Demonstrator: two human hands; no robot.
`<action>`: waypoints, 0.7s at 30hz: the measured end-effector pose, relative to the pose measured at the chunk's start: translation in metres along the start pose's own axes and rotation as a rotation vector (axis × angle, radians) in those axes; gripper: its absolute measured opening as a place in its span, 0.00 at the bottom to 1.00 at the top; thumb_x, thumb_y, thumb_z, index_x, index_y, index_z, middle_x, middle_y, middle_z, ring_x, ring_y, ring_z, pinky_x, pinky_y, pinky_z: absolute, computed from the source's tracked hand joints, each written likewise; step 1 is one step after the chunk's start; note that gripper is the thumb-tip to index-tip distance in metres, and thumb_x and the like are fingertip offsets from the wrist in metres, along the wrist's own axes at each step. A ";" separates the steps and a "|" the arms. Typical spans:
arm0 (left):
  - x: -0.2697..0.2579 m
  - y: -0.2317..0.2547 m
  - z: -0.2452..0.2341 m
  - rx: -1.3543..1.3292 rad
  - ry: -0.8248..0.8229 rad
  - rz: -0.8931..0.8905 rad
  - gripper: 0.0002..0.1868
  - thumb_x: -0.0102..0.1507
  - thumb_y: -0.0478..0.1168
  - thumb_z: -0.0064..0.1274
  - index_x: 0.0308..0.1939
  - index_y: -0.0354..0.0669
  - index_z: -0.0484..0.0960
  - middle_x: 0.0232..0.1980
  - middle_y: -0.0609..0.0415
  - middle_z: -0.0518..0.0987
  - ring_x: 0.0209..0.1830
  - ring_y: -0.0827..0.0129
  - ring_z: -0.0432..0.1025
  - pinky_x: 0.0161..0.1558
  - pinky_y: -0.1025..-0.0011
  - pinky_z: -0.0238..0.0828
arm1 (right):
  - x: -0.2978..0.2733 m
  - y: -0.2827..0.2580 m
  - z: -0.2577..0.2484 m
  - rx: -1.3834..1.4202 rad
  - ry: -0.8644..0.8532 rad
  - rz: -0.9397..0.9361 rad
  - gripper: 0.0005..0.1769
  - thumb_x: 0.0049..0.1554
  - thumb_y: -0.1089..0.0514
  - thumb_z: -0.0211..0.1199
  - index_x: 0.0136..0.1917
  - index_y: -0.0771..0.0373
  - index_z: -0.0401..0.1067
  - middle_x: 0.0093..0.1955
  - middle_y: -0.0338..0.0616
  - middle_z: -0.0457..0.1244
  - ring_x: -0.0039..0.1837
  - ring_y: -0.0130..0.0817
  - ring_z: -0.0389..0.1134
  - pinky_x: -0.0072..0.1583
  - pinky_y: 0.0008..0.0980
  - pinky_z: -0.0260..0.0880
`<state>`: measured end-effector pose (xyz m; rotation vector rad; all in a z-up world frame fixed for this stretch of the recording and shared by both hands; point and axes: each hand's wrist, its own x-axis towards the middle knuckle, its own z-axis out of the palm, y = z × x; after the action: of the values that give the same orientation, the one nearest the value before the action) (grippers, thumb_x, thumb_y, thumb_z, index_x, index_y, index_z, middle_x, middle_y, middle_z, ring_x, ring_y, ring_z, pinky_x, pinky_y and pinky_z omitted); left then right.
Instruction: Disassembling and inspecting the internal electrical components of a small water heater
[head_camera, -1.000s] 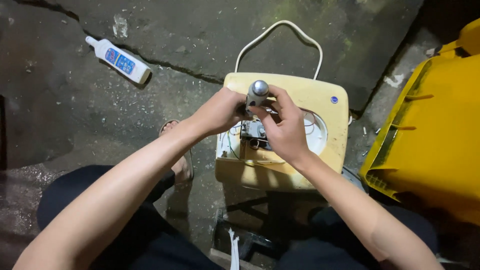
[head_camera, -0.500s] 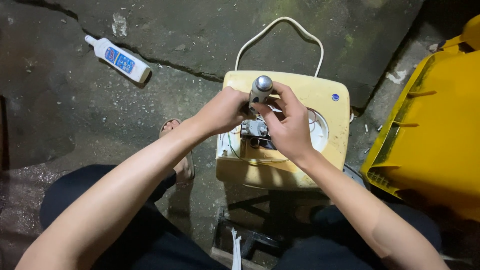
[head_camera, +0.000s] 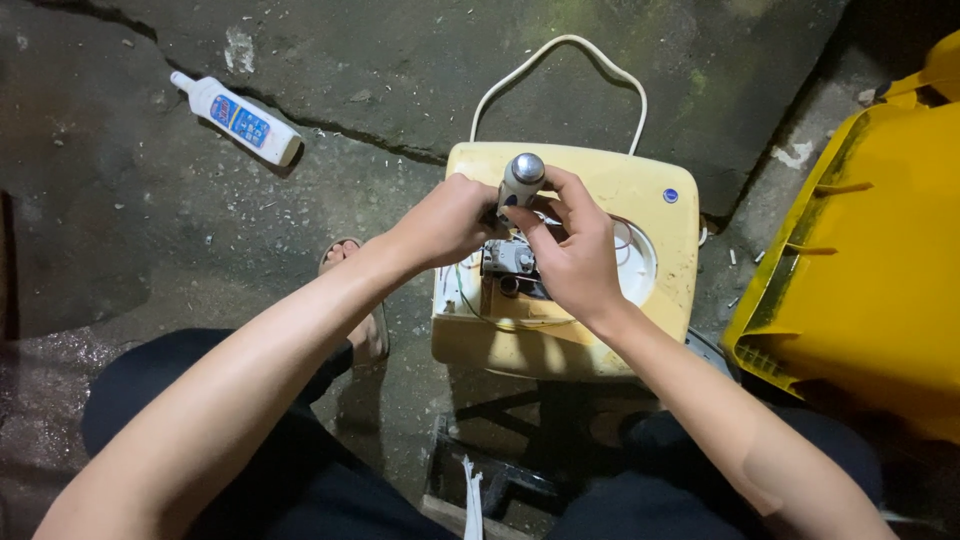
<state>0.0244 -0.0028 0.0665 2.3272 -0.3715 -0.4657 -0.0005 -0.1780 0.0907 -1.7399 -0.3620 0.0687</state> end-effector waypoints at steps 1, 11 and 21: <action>0.000 0.001 -0.001 0.005 -0.005 -0.005 0.09 0.61 0.41 0.63 0.41 0.40 0.86 0.35 0.40 0.84 0.42 0.39 0.81 0.44 0.51 0.79 | 0.000 0.000 0.000 0.003 0.002 0.007 0.17 0.62 0.67 0.66 0.63 0.62 0.68 0.54 0.45 0.68 0.59 0.40 0.73 0.60 0.47 0.77; -0.003 0.001 -0.003 0.008 -0.017 -0.001 0.09 0.61 0.41 0.62 0.41 0.39 0.85 0.36 0.38 0.84 0.43 0.37 0.80 0.44 0.50 0.79 | -0.002 0.001 0.002 -0.011 -0.001 -0.004 0.18 0.61 0.67 0.66 0.63 0.62 0.68 0.54 0.46 0.68 0.60 0.42 0.73 0.61 0.48 0.77; -0.010 0.014 -0.008 -0.030 -0.010 -0.003 0.08 0.62 0.41 0.62 0.40 0.40 0.86 0.36 0.41 0.84 0.43 0.39 0.81 0.44 0.51 0.79 | -0.003 -0.001 0.002 -0.035 -0.019 -0.019 0.18 0.61 0.66 0.68 0.63 0.62 0.69 0.53 0.45 0.69 0.60 0.41 0.74 0.60 0.45 0.77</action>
<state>0.0171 -0.0039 0.0841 2.2972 -0.3634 -0.4820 -0.0042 -0.1770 0.0912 -1.7712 -0.3957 0.0654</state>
